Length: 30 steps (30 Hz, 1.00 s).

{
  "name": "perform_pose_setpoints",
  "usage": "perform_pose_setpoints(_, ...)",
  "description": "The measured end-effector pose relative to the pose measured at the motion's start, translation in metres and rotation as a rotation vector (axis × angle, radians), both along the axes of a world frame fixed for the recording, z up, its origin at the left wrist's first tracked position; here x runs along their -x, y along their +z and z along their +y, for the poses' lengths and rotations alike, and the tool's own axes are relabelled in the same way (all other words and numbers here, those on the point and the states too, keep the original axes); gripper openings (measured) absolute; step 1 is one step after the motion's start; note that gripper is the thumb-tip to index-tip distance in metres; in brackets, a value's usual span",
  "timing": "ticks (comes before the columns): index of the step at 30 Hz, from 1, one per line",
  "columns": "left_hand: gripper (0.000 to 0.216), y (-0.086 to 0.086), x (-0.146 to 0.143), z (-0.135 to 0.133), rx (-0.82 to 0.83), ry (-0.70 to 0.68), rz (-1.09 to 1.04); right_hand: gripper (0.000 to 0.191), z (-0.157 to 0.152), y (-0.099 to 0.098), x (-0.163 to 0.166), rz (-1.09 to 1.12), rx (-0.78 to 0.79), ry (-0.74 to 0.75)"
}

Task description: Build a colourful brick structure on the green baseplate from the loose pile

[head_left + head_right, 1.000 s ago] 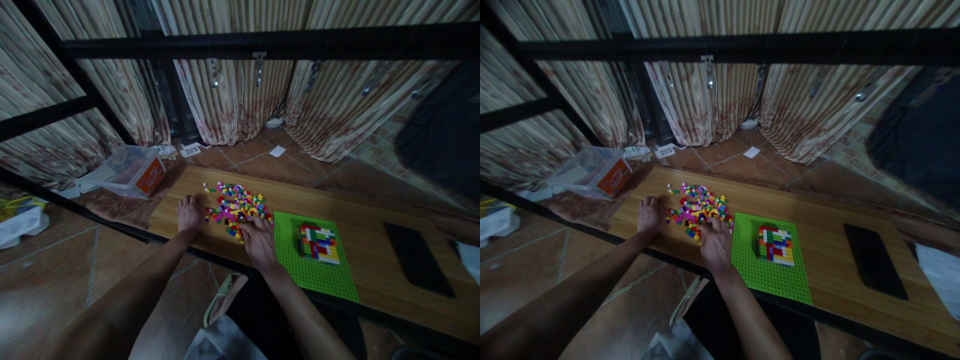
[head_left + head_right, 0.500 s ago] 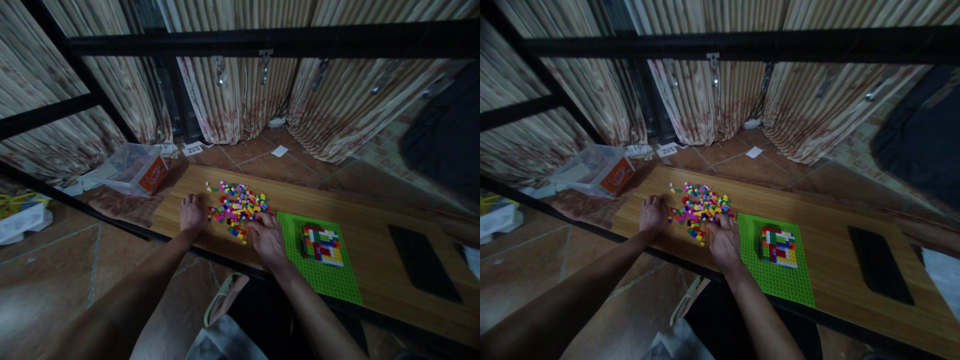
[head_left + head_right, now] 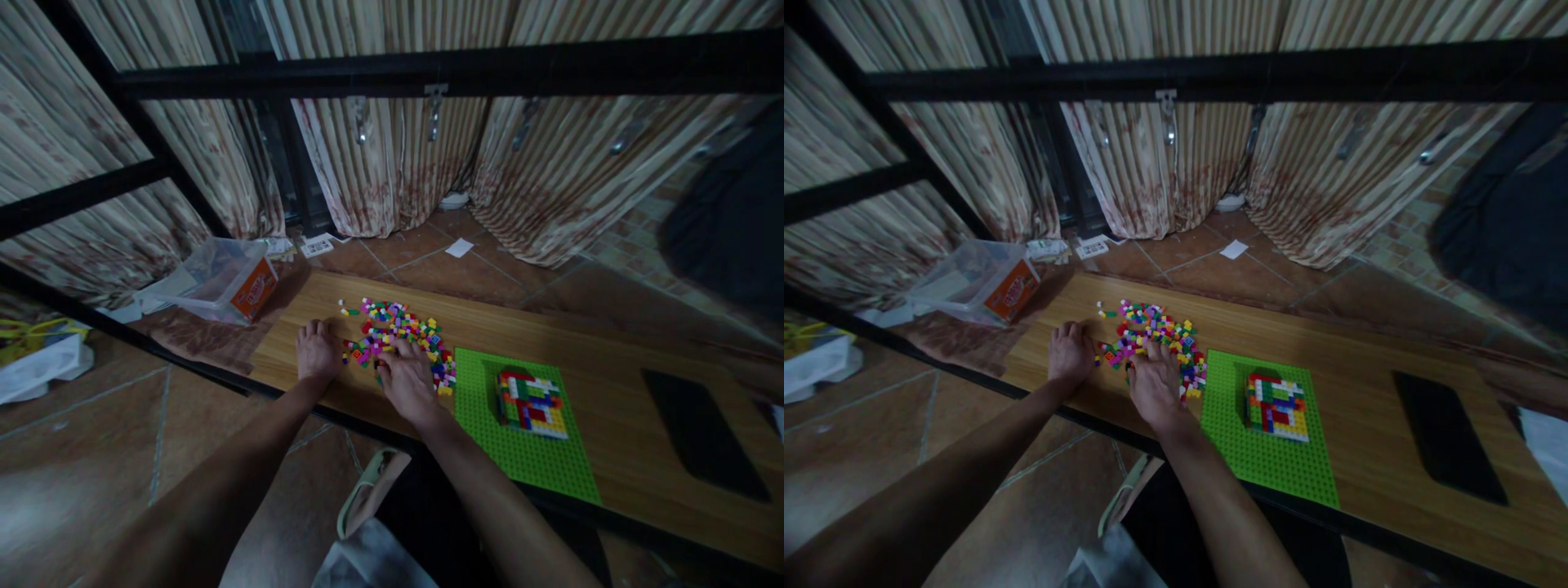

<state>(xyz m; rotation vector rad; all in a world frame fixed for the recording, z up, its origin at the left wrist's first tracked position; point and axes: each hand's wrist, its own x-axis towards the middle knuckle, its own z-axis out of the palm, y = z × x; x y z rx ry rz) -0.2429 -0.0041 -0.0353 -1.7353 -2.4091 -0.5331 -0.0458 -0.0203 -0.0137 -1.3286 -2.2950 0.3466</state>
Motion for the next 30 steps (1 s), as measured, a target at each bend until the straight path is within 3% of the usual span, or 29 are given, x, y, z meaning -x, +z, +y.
perform_pose_setpoints(10, 0.037, 0.000, 0.000, -0.001, 0.005, 0.003, -0.008, 0.023, -0.008, -0.001, 0.005, -0.017, 0.011, -0.165)
perform_pose_setpoints(23, 0.037, -0.002, 0.000, 0.000, -0.011, 0.004, 0.035, 0.023, -0.007, 0.012, 0.023, -0.110, 0.140, -0.240)
perform_pose_setpoints(30, 0.036, -0.003, 0.001, 0.001, -0.021, 0.003, 0.048, 0.021, -0.003, 0.015, 0.026, -0.185, 0.122, -0.231)
